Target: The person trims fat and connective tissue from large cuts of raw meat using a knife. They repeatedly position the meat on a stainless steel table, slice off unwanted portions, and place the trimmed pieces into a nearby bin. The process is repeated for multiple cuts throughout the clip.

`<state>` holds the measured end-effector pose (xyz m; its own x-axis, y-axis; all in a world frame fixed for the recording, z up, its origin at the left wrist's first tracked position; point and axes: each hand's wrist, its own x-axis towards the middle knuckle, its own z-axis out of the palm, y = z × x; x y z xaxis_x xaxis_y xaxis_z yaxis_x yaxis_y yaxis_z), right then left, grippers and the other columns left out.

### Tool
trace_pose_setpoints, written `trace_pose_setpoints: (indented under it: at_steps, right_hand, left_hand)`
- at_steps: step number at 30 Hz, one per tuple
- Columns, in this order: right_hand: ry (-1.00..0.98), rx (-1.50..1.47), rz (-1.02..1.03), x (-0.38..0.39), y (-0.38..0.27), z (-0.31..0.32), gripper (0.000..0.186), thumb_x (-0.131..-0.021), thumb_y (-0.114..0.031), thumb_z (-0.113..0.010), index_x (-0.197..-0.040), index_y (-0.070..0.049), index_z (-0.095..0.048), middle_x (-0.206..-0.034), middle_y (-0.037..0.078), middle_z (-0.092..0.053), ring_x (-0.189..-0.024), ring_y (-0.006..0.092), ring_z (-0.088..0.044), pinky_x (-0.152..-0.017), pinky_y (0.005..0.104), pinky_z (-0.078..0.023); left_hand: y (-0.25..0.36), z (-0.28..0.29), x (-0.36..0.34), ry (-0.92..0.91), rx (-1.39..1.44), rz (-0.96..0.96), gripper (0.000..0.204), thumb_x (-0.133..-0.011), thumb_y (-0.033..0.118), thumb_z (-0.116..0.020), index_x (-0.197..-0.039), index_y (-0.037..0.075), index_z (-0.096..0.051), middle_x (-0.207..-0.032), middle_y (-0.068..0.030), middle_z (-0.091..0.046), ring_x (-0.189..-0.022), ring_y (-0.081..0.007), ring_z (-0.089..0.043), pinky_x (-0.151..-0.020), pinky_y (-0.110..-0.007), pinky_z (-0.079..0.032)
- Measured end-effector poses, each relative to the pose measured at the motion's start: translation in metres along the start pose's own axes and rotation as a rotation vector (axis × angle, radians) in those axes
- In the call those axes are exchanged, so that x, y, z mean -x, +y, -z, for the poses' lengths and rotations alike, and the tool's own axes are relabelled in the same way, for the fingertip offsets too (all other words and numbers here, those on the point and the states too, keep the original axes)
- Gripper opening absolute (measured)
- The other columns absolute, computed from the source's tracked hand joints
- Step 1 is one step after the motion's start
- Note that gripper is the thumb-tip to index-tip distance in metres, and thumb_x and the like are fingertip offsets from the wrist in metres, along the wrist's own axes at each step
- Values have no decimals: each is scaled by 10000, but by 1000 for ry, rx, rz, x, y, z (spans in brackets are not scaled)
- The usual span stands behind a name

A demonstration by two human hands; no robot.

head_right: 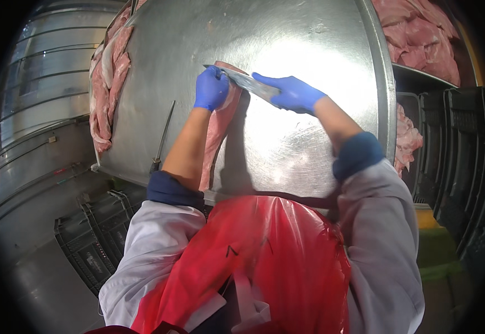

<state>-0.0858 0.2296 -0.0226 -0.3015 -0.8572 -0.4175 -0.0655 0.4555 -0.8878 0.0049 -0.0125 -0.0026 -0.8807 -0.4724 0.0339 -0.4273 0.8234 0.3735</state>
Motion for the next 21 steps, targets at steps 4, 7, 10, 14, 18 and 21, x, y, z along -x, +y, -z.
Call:
trace_pose_setpoints:
  at_steps: [4,7,10,14,18,21]
  right_hand:
    - [-11,-22,-85,2,-30,7,720,-893,-108,-521,-1504,-465,-393,-772,24,-567,-684,111,-545,-623,275,-492]
    - [-45,-79,-41,-18,-32,3,709,-895,-117,-544,-1485,-486,-412,-754,1,-544,-670,101,-524,-599,261,-479]
    - [-187,24,-99,8,-19,29,765,-855,-64,-537,-1487,-477,-409,-773,6,-582,-613,80,-515,-534,227,-469]
    - [-240,-8,-59,8,-20,24,798,-837,-34,-516,-1498,-464,-396,-778,8,-591,-590,73,-508,-513,220,-466]
    - [-198,-87,19,-45,-35,-26,733,-887,-127,-522,-1520,-458,-359,-771,7,-548,-661,94,-516,-583,246,-487]
    - [-263,135,-17,-10,-43,-14,722,-902,-125,-540,-1541,-400,-346,-749,7,-582,-584,95,-517,-547,264,-486]
  left_hand:
    - [-1,9,-7,-3,168,-36,175,-865,158,-634,-830,-12,-624,-765,-235,-660,-723,-400,-665,-666,-451,-517]
    - [-4,18,-9,3,177,-94,172,-861,147,-643,-818,-17,-614,-726,-225,-648,-657,-363,-657,-624,-427,-507]
    - [-20,25,-11,3,244,-3,189,-878,158,-654,-854,-28,-636,-731,-134,-680,-664,-193,-653,-644,-341,-521]
    - [-28,34,-4,-59,533,47,154,-918,130,-635,-861,-13,-626,-713,-52,-647,-668,-113,-618,-606,-295,-499]
    - [-9,48,-2,-66,762,32,94,-953,74,-603,-891,7,-623,-690,-30,-624,-634,-73,-576,-562,-248,-467]
    - [-27,65,10,27,798,65,84,-945,78,-621,-893,12,-626,-726,-24,-620,-642,-79,-566,-582,-244,-465]
